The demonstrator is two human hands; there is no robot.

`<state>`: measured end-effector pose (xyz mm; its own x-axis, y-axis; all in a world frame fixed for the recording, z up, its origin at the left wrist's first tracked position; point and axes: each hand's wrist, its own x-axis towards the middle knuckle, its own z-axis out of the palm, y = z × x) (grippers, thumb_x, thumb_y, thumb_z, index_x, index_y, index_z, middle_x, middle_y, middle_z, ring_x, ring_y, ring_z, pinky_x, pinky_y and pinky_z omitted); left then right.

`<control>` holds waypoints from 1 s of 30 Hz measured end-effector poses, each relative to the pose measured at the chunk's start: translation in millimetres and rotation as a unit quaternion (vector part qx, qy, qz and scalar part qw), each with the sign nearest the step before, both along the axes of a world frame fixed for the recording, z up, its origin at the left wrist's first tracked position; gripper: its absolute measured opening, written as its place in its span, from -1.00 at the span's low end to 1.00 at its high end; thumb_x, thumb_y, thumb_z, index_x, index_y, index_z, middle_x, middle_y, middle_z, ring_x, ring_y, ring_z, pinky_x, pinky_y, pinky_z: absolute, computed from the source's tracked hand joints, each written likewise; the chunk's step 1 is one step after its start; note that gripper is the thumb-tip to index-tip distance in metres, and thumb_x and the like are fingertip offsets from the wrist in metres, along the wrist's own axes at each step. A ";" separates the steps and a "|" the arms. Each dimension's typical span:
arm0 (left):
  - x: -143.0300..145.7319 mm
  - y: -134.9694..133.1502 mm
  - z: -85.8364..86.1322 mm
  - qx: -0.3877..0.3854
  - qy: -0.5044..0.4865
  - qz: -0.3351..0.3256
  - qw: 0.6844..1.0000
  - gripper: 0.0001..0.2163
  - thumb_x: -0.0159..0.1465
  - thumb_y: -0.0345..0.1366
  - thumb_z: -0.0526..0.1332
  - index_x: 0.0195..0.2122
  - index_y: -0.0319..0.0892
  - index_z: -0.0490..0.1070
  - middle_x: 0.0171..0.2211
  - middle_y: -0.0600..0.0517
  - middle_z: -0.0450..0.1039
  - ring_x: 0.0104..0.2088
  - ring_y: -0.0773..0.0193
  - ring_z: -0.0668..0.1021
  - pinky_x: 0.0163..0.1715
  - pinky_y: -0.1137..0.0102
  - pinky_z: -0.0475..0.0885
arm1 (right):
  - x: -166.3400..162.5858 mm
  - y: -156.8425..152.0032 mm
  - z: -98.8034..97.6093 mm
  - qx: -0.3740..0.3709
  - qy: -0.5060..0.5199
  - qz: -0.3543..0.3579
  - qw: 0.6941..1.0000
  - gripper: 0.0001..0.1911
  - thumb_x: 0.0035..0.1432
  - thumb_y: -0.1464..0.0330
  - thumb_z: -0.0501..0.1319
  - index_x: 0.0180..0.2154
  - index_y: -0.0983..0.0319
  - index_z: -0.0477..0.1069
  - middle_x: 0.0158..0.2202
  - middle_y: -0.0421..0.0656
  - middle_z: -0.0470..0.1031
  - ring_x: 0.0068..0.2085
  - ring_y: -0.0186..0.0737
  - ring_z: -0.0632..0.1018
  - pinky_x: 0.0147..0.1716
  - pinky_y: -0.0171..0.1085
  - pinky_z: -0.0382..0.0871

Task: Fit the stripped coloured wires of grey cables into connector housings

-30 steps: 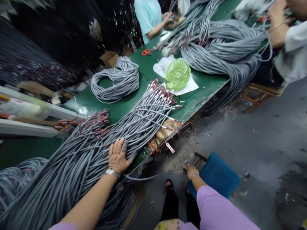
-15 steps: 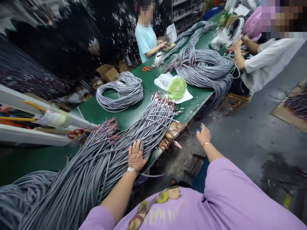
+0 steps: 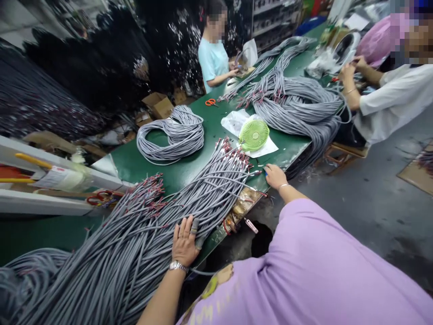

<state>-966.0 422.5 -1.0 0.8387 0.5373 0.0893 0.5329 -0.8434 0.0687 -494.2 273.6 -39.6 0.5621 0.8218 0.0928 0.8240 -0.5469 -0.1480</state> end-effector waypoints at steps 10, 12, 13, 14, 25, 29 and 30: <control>-4.0 -8.6 -4.3 0.079 -0.050 0.040 0.995 -0.23 0.21 -0.16 0.16 0.35 0.18 -0.30 0.23 0.00 0.27 0.25 -0.04 0.25 0.30 -0.02 0.10 | 20.1 -10.4 -26.8 0.078 -0.037 0.102 0.991 -0.48 0.16 0.42 0.02 0.15 0.38 0.32 0.24 0.05 0.27 0.25 -0.01 0.26 0.21 -0.06 0.13; -2.1 -9.4 -2.4 0.095 -0.064 0.039 0.993 -0.22 0.21 -0.20 0.19 0.36 0.16 -0.26 0.23 -0.02 0.26 0.25 -0.06 0.26 0.30 -0.02 0.07 | 21.0 -11.0 -29.4 0.105 -0.049 0.105 0.988 -0.51 0.18 0.39 0.02 0.13 0.35 0.35 0.22 0.03 0.30 0.23 -0.01 0.30 0.17 -0.05 0.18; -1.1 -9.7 -1.4 0.101 -0.070 0.036 0.992 -0.21 0.20 -0.21 0.20 0.36 0.14 -0.25 0.24 -0.03 0.25 0.25 -0.07 0.26 0.30 -0.02 0.06 | 21.7 -11.0 -30.9 0.120 -0.054 0.106 0.986 -0.52 0.19 0.38 0.02 0.12 0.34 0.36 0.21 0.02 0.32 0.22 -0.01 0.32 0.16 -0.06 0.20; -0.3 -9.7 -0.6 0.107 -0.075 0.033 0.991 -0.20 0.18 -0.21 0.21 0.37 0.11 -0.24 0.25 -0.05 0.24 0.25 -0.08 0.26 0.31 -0.01 0.04 | 22.5 -10.9 -32.6 0.133 -0.059 0.108 0.983 -0.52 0.20 0.37 0.02 0.12 0.33 0.37 0.20 0.01 0.34 0.21 -0.01 0.34 0.15 -0.07 0.21; 4.6 -8.1 -1.1 0.125 -0.119 0.028 0.985 -0.11 0.05 -0.14 0.23 0.37 0.15 -0.22 0.30 0.08 0.11 0.28 -0.01 0.22 0.34 0.12 -0.07 | 31.0 -9.2 -42.1 0.192 -0.076 0.118 0.971 -0.54 0.18 0.40 0.02 0.08 0.28 0.43 0.17 -0.04 0.39 0.17 -0.05 0.40 0.15 -0.07 0.24; 6.3 -3.1 -2.5 0.136 -0.146 0.044 0.979 -0.19 0.08 -0.10 0.16 0.34 0.27 -0.20 0.30 0.24 0.05 0.27 0.02 0.24 0.33 0.14 -0.04 | 33.5 -9.0 -42.7 0.218 -0.072 0.130 0.965 -0.56 0.18 0.40 0.03 0.05 0.28 0.46 0.14 -0.05 0.42 0.16 -0.08 0.42 0.16 -0.10 0.23; 5.9 -1.4 -3.0 0.136 -0.153 0.050 0.978 -0.20 0.08 -0.09 0.14 0.33 0.32 -0.20 0.30 0.30 0.03 0.27 0.04 0.25 0.34 0.15 -0.04 | 34.4 -8.5 -43.7 0.228 -0.072 0.132 0.962 -0.57 0.19 0.39 0.03 0.03 0.28 0.47 0.13 -0.06 0.43 0.15 -0.08 0.42 0.16 -0.10 0.23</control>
